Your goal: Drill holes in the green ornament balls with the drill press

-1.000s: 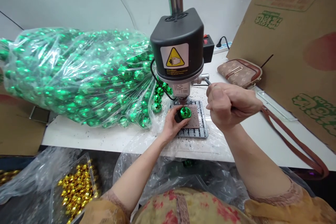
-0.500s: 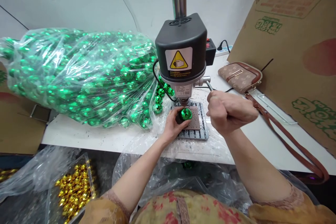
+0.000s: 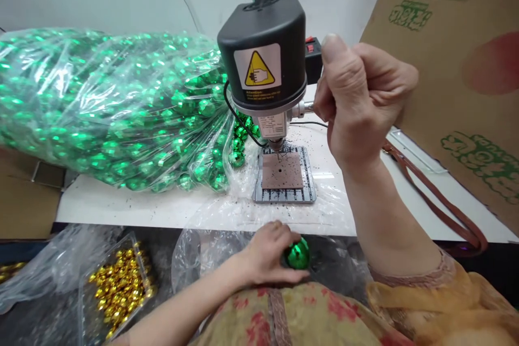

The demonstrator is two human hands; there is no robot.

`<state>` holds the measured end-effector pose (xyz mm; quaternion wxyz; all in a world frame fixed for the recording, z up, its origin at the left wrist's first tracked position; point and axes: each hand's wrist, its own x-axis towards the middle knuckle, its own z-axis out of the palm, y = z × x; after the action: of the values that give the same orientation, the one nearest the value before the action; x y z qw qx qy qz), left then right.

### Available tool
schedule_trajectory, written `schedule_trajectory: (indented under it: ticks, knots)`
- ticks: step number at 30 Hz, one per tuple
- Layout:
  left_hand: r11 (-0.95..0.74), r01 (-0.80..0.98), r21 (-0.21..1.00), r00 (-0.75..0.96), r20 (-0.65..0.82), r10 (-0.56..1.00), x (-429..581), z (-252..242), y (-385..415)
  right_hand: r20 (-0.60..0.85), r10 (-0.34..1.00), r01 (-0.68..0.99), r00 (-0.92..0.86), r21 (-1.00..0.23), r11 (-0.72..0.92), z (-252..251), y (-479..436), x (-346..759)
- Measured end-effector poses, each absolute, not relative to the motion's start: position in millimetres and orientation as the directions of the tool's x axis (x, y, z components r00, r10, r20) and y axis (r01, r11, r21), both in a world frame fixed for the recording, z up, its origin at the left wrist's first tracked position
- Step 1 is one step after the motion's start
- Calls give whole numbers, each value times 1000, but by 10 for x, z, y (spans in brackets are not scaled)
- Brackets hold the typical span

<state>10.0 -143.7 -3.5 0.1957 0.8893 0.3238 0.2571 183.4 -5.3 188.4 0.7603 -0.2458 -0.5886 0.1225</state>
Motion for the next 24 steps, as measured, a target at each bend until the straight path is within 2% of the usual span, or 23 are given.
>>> schedule_trajectory:
  ticks: [2,4,7,10,14,17,20,22,24]
  knots:
    - [-809,490,324,784,241,572,79,-167,-1601,827,480,44,294,-513,857,1877,-50,1828]
    - [-839,484,248,818,212,535,65,-256,-1650,817,486,0,310,-511,859,1870,-50,1818]
    - [-793,525,308,719,338,607,9,-213,-1471,805,495,-39,328,-512,858,1854,-58,1807]
    - [-639,689,343,467,464,753,-143,-16,-990,808,488,-54,331,-500,864,1836,-72,1806]
    - [-328,901,284,175,455,873,-467,156,-203,804,497,-55,327,-509,859,1819,-70,1812]
    - [-262,929,260,133,427,894,-674,152,147,812,478,-62,334,-487,871,1812,-55,1813]
    - [-281,922,267,152,418,896,-756,159,206,813,474,-39,337,-491,870,1810,-57,1811]
    - [-344,880,328,190,422,886,-729,214,125,807,490,-12,330,-515,857,1811,-70,1809]
    - [-416,797,438,227,421,878,-646,293,-8,801,503,8,325,-534,845,1813,-85,1807]
